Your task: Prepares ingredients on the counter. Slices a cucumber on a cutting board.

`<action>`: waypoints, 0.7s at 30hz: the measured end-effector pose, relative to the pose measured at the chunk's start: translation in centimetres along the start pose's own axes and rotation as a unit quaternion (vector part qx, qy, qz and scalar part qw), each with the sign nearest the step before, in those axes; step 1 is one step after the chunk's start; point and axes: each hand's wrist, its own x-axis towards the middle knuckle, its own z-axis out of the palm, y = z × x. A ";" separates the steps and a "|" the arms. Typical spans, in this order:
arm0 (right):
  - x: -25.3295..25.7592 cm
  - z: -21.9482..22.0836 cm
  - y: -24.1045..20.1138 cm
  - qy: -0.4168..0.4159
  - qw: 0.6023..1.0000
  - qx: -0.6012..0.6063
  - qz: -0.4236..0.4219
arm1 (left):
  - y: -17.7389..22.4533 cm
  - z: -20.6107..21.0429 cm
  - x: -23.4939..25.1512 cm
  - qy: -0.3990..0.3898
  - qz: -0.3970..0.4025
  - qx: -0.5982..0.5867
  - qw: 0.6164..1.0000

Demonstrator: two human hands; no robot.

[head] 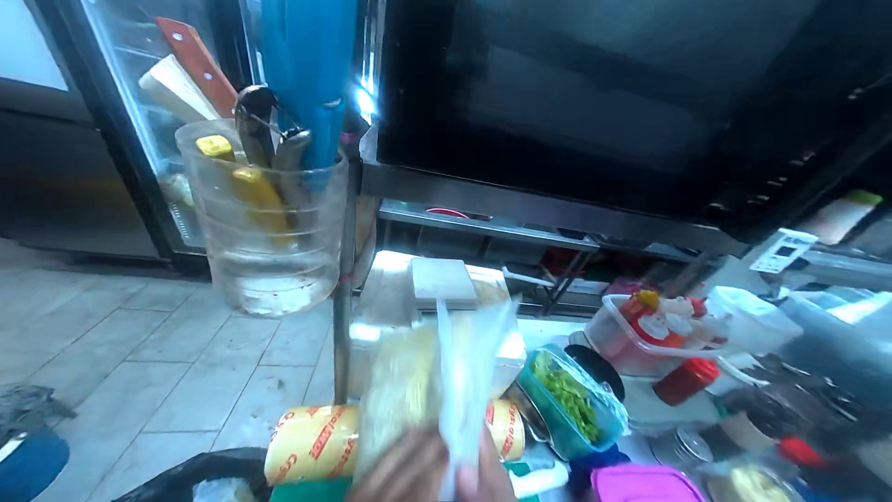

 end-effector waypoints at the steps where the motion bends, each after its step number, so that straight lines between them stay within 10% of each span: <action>1: 3.6 0.0 -0.5 0.010 1.000 0.005 -0.022 | -1.8 0.9 3.3 0.019 0.029 0.024 0.999; 4: 13.9 -0.6 -0.6 0.061 0.992 0.104 0.040 | -8.0 3.6 11.3 0.016 0.059 0.082 0.995; 8: 17.6 -0.9 -0.2 0.134 0.971 0.046 0.192 | -13.1 4.7 15.3 -0.185 -0.151 0.135 0.962; 15: -1.2 -9.1 1.5 -0.106 0.940 -0.324 0.032 | -15.7 4.2 13.2 -0.180 -0.125 0.115 0.969; 18: -11.0 -15.9 2.7 0.077 0.878 -0.469 0.051 | -12.9 4.4 10.4 -0.110 -0.017 0.134 0.985; 21: -19.6 -23.9 2.8 0.357 0.736 -0.555 0.150 | -5.0 9.3 5.7 -0.131 0.031 0.018 0.991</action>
